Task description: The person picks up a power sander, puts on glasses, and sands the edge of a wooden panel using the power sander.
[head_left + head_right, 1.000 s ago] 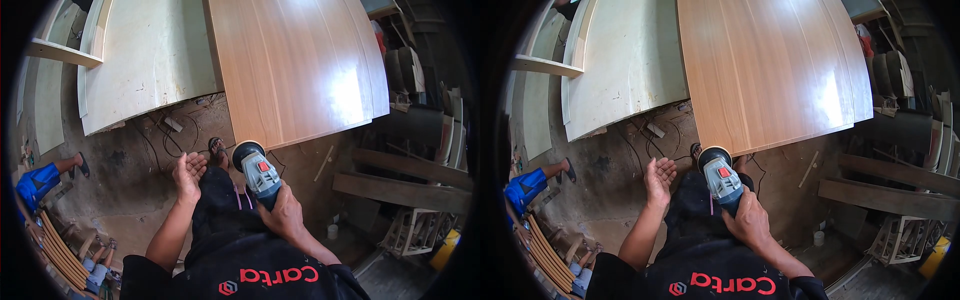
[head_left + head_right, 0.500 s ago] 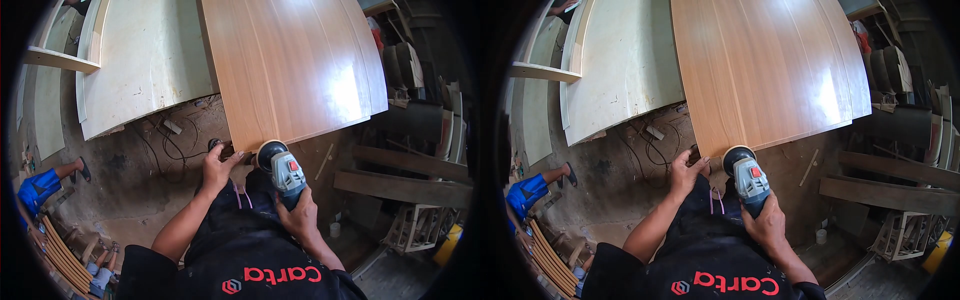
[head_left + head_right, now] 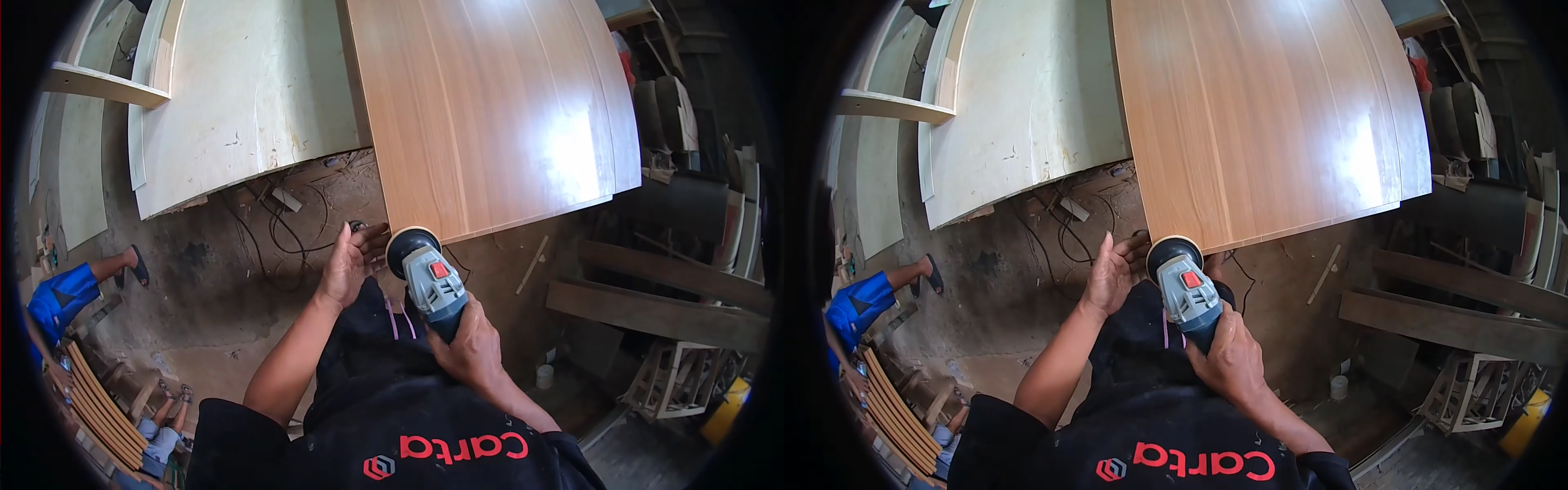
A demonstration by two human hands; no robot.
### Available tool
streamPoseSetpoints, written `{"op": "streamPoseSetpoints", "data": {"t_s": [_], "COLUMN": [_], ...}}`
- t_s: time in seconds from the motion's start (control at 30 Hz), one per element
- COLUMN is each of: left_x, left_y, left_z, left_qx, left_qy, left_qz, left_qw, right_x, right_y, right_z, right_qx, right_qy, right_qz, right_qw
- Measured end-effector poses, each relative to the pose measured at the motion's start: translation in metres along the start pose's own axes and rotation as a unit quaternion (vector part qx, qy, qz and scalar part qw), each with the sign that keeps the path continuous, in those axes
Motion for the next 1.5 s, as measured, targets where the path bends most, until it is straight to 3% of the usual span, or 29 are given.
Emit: {"op": "streamPoseSetpoints", "data": {"t_s": [0.53,0.7,1.07,1.23,1.4,1.5], "left_x": [0.013,0.017,0.013,0.008,-0.014,-0.037], "left_y": [0.006,0.006,0.005,0.002,-0.003,-0.004], "left_z": [0.008,0.011,0.01,0.006,-0.003,-0.012], "left_qx": [0.031,0.019,0.019,0.021,-0.02,-0.115], "left_qy": [-0.134,-0.116,-0.14,-0.123,-0.004,0.265], "left_qz": [0.052,0.046,0.089,0.037,0.014,-0.046], "left_qw": [0.989,0.992,0.986,0.992,1.0,0.956], "right_x": [-0.005,-0.001,-0.003,0.008,0.023,0.033], "right_y": [0.004,0.0,0.001,-0.002,-0.014,-0.02], "right_z": [0.009,0.002,0.007,-0.002,-0.03,-0.037], "right_qx": [0.027,0.011,-0.001,-0.012,-0.09,-0.107], "right_qy": [-0.014,0.006,-0.001,0.013,0.033,0.046], "right_qz": [-0.011,-0.044,-0.013,-0.034,-0.081,-0.098], "right_qw": [0.999,0.999,1.0,0.999,0.992,0.988]}}
Point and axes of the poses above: each hand's wrist, its own y-axis towards the middle knuckle, its own x-axis out of the back of the hand, z = x × y, the point moved 4 cm from there along y, towards the middle knuckle, and after that the axes turned 5 degrees about y, right-handed, at the moved point
